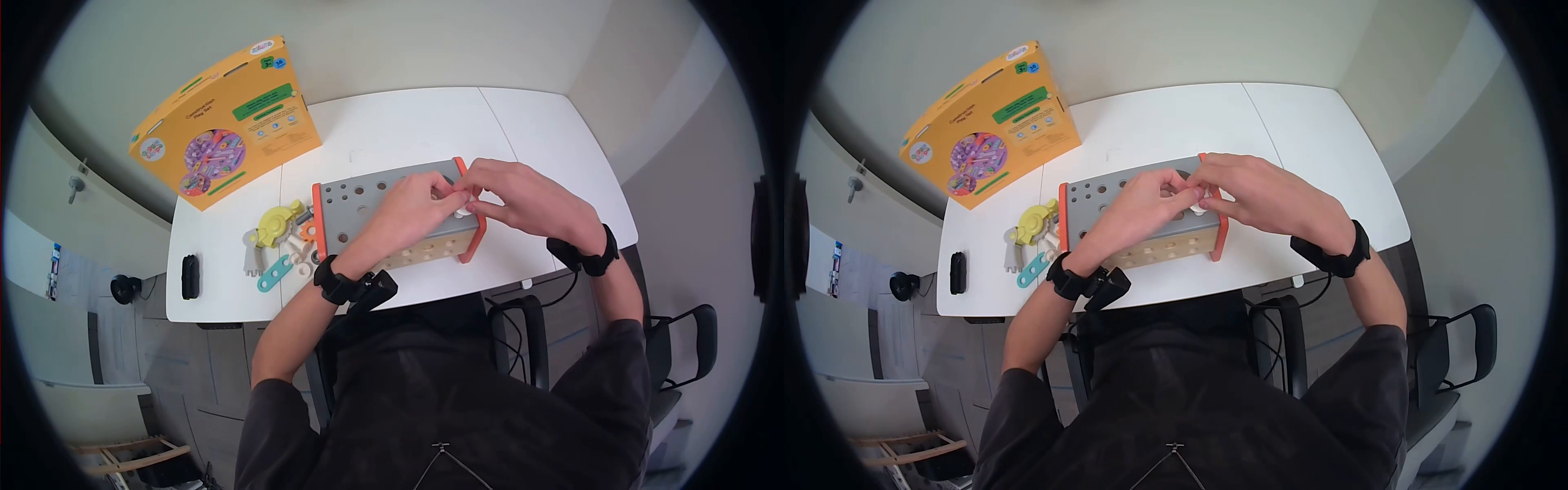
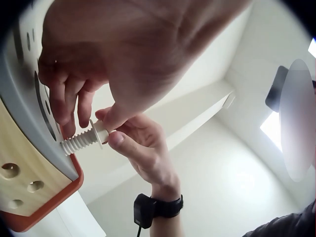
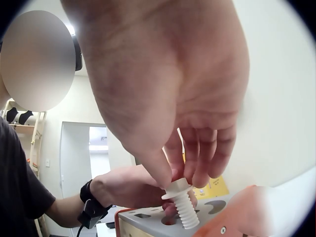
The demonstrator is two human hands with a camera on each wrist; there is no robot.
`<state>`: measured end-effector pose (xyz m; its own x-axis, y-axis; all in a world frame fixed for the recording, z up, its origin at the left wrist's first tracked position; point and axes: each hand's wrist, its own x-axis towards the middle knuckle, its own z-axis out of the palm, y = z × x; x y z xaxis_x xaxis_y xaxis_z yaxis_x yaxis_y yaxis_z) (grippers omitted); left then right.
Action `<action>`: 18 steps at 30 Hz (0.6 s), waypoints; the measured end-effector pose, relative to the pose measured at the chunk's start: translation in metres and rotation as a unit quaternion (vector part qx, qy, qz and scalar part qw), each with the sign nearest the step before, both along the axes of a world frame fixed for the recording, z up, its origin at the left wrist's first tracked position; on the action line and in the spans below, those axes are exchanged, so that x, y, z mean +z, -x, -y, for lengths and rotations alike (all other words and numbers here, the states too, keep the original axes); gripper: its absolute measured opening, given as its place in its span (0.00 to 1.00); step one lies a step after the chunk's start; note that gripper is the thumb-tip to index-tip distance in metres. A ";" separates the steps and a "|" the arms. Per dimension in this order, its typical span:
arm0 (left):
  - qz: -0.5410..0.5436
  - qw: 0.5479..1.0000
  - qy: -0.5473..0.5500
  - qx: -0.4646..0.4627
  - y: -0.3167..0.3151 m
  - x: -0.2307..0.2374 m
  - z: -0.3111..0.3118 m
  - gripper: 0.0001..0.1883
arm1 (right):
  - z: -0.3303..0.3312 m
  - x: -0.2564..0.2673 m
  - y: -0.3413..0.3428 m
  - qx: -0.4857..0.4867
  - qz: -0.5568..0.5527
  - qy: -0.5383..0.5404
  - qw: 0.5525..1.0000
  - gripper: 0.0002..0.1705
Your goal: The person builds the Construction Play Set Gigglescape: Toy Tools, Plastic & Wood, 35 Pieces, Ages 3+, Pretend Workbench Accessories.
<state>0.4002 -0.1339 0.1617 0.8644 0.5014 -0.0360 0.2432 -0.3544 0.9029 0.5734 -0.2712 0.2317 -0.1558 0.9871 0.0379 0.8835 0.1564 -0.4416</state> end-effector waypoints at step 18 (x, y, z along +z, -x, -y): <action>-0.023 0.980 -0.199 -0.017 -0.002 0.006 0.015 0.18 | -0.021 -0.009 0.008 -0.036 0.218 0.003 0.975 0.21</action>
<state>0.4019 -0.1491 0.1680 0.8829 0.4547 0.1171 0.2622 -0.6843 0.6805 0.5658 -0.2505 0.2227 -0.0857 0.9961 -0.0219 0.9961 0.0852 -0.0216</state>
